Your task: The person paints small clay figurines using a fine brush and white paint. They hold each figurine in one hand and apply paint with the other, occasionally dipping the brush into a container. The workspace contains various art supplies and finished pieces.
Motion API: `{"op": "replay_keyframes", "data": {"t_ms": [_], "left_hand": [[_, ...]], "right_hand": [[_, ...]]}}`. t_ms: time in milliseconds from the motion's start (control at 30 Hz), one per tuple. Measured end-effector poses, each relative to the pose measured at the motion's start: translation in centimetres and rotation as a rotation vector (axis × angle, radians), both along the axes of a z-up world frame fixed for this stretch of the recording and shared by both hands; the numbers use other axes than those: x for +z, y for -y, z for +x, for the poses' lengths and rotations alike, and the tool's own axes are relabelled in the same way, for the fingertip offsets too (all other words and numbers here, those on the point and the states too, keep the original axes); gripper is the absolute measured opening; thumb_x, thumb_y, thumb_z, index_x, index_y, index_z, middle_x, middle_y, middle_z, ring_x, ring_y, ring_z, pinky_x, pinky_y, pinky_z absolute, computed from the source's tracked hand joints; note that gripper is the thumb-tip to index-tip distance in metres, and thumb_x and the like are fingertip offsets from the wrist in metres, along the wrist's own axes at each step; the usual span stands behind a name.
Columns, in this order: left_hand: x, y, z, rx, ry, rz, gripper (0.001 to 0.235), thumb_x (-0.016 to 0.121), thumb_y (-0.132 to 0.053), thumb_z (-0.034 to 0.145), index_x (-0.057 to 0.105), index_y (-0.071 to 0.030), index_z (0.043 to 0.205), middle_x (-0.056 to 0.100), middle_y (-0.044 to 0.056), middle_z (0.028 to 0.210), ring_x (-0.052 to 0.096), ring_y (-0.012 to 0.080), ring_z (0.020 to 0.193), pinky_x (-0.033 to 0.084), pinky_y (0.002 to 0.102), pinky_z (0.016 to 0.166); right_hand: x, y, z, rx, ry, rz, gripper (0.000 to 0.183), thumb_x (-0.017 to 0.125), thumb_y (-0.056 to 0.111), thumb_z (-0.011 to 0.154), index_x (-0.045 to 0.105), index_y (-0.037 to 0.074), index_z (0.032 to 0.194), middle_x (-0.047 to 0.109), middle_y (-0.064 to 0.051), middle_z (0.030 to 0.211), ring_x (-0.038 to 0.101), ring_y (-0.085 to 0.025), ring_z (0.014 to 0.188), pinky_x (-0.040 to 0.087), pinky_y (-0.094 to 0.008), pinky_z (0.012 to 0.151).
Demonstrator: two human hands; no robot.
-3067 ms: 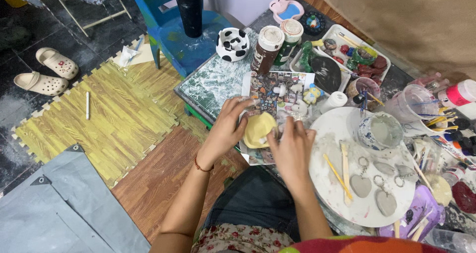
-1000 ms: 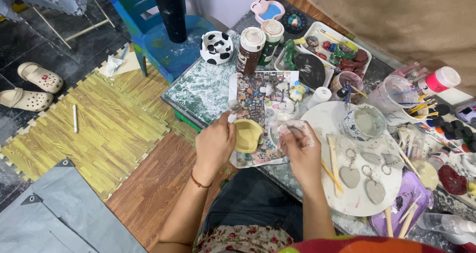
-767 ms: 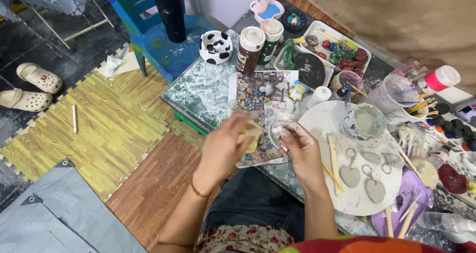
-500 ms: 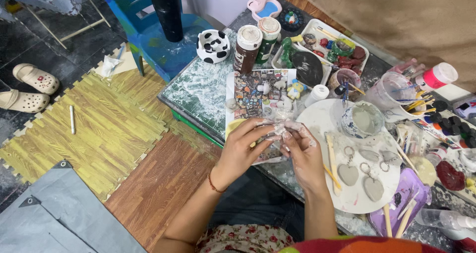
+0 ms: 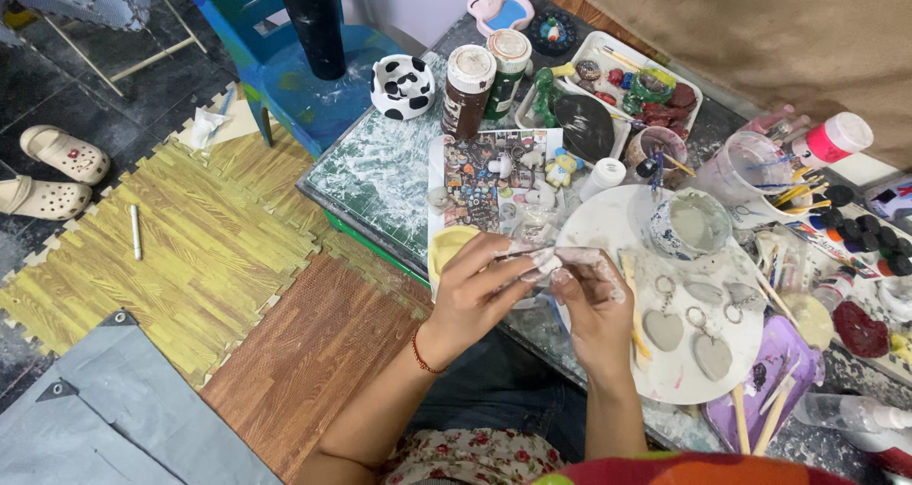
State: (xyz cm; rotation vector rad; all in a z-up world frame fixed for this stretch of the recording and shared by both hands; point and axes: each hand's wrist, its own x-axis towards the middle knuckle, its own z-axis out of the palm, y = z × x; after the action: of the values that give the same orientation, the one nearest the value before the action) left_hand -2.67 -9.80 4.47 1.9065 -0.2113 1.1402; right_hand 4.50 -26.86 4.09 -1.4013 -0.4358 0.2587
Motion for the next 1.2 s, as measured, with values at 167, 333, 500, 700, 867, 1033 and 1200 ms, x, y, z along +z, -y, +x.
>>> {"op": "replay_keyframes", "data": {"t_ms": [167,333,500,700,867,1033,1200], "left_hand": [[0.0,0.7,-0.3,-0.176,-0.180,-0.137,0.036,0.082,-0.006,0.084,0.073,-0.002,0.118,0.066,0.017,0.119,0.069,0.0309,0.104,0.055,0.038,0.091],[-1.1,2.2,0.2,-0.251,-0.235,-0.263,0.031,0.082,-0.005,0.086,0.074,-0.004,0.115,0.070,0.013,0.118,0.072,0.0259,0.104,0.058,0.035,0.091],[-1.6,3.5,0.8,-0.331,-0.243,-0.205,0.027,0.083,-0.003,0.088,0.076,-0.004,0.113,0.073,0.010,0.113,0.073,0.0229,0.102,0.060,0.032,0.087],[-0.8,4.1,1.7,-0.192,-0.367,0.086,0.042,0.072,-0.006,0.093,0.063,-0.003,0.133,0.066,0.019,0.130,0.065,0.0379,0.120,0.054,0.045,0.103],[0.4,4.6,1.5,-0.111,-0.426,0.271,0.053,0.067,-0.003,0.089,0.054,-0.002,0.140,0.060,0.020,0.137,0.059,0.0433,0.125,0.049,0.052,0.108],[1.0,5.0,0.3,-0.195,-0.395,0.175,0.044,0.069,-0.005,0.091,0.060,-0.004,0.134,0.061,0.019,0.137,0.061,0.0408,0.123,0.052,0.046,0.101],[0.8,5.2,0.9,-0.123,-0.364,0.096,0.027,0.072,-0.008,0.092,0.070,-0.004,0.118,0.069,0.012,0.121,0.065,0.0351,0.116,0.054,0.045,0.098]], "right_hand": [[0.8,1.1,-0.1,-0.087,-0.058,-0.035,0.024,0.064,0.006,0.097,0.062,0.000,0.120,0.070,-0.003,0.107,0.062,-0.006,0.089,0.051,-0.022,0.075],[0.9,3.7,-1.0,-0.067,-0.054,-0.165,0.021,0.066,0.006,0.100,0.066,-0.002,0.120,0.071,-0.006,0.104,0.059,-0.009,0.085,0.048,-0.023,0.072],[1.0,5.9,-1.2,-0.061,0.036,-0.196,0.020,0.066,0.003,0.098,0.065,-0.001,0.117,0.073,-0.007,0.108,0.066,-0.011,0.099,0.053,-0.024,0.085],[2.5,8.7,-0.6,-0.259,0.160,-0.334,0.016,0.065,0.000,0.099,0.065,0.000,0.115,0.072,-0.005,0.103,0.067,-0.009,0.094,0.053,-0.023,0.085],[3.8,10.2,-0.9,-0.402,0.223,-0.464,0.023,0.071,-0.001,0.093,0.064,0.002,0.115,0.062,-0.001,0.089,0.051,-0.008,0.077,0.043,-0.022,0.069],[4.2,10.5,-0.9,-0.369,0.244,-0.528,0.026,0.070,-0.001,0.091,0.064,0.003,0.116,0.053,0.000,0.082,0.047,-0.008,0.073,0.038,-0.022,0.062],[4.0,10.5,-1.2,-0.334,0.173,-0.500,0.014,0.070,0.003,0.096,0.061,0.002,0.108,0.061,-0.001,0.084,0.051,-0.006,0.076,0.045,-0.022,0.066]]}}
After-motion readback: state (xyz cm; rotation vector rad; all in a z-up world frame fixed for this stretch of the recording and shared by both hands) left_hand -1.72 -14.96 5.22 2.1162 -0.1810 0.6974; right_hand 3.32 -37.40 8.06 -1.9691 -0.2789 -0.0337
